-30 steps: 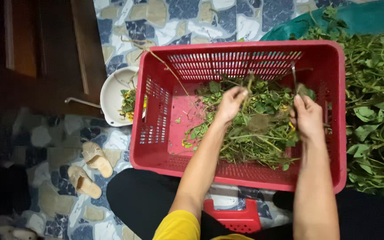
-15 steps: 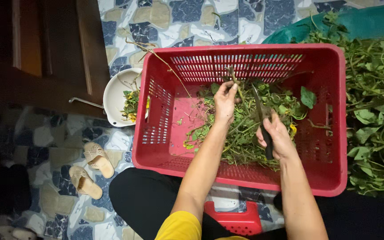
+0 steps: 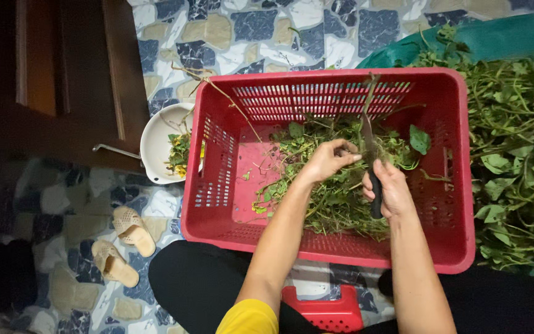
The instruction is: The person uses a knife to trim the stems and leaves of leafy vegetables, placing the trimmed pieces into a red plastic basket.
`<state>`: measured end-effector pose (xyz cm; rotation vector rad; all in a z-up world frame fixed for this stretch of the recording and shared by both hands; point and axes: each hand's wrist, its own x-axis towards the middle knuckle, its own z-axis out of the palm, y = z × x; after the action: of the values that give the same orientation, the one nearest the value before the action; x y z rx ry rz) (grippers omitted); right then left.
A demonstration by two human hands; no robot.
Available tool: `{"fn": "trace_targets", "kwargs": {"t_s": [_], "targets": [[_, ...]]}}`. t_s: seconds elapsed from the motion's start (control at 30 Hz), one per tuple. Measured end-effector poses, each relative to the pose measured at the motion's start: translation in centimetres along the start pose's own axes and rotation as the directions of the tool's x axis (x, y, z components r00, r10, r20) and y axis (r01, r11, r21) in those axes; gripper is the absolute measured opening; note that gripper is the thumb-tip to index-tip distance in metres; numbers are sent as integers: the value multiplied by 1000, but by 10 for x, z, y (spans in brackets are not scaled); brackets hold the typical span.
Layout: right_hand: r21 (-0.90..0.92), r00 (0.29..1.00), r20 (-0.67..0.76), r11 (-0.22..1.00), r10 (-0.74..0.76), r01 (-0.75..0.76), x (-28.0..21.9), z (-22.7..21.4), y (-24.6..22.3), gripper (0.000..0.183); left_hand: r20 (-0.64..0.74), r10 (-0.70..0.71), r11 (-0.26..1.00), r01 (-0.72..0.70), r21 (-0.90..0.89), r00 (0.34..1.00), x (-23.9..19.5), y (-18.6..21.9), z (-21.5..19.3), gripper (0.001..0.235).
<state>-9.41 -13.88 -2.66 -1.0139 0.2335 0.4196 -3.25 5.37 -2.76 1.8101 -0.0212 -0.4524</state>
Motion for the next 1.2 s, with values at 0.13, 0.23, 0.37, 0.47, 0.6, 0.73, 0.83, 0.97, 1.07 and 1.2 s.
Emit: {"fn": "trace_targets", "kwargs": {"t_s": [0.13, 0.23, 0.37, 0.47, 0.6, 0.73, 0.83, 0.97, 1.07, 1.2], "targets": [[15, 997, 58, 999, -47, 47, -1, 1, -1, 29, -176, 130, 989, -115, 93, 976, -4, 2, 13, 23], [-57, 1000, -20, 998, 2, -3, 4, 3, 8, 27, -267, 155, 984, -124, 130, 951, -4, 3, 20, 20], [-191, 981, -157, 978, -111, 80, 20, -1, 24, 28, -323, 150, 988, -129, 86, 934, -10, 9, 23, 20], [-644, 920, -148, 742, -363, 189, 27, -4, 31, 22, -314, 102, 987, -57, 147, 944, -12, 13, 25, 21], [-608, 881, -184, 755, -437, 247, 31, 14, 34, 25, -331, 278, 947, -201, 249, 902, -9, 17, 25, 18], [-304, 857, -481, 952, -186, 36, 40, 27, 11, 22, -263, 161, 963, -93, 253, 951, -15, 19, 19, 17], [-208, 819, -567, 977, -89, -38, 42, 3, -19, 25, -295, 101, 983, -49, 178, 950, -15, 13, 10, 17], [-265, 890, -445, 964, -101, -23, 39, -36, -23, 33, -486, 173, 985, -142, 99, 857, 8, -13, 10, 19], [-329, 866, -462, 944, -193, 34, 46, -37, -30, 33, -515, 95, 926, -265, -269, 852, 29, -24, 7, 22], [-413, 862, -478, 910, -169, -50, 17, -17, -25, 35, -478, -26, 862, -222, -456, 878, 27, -33, 1, 36]]}}
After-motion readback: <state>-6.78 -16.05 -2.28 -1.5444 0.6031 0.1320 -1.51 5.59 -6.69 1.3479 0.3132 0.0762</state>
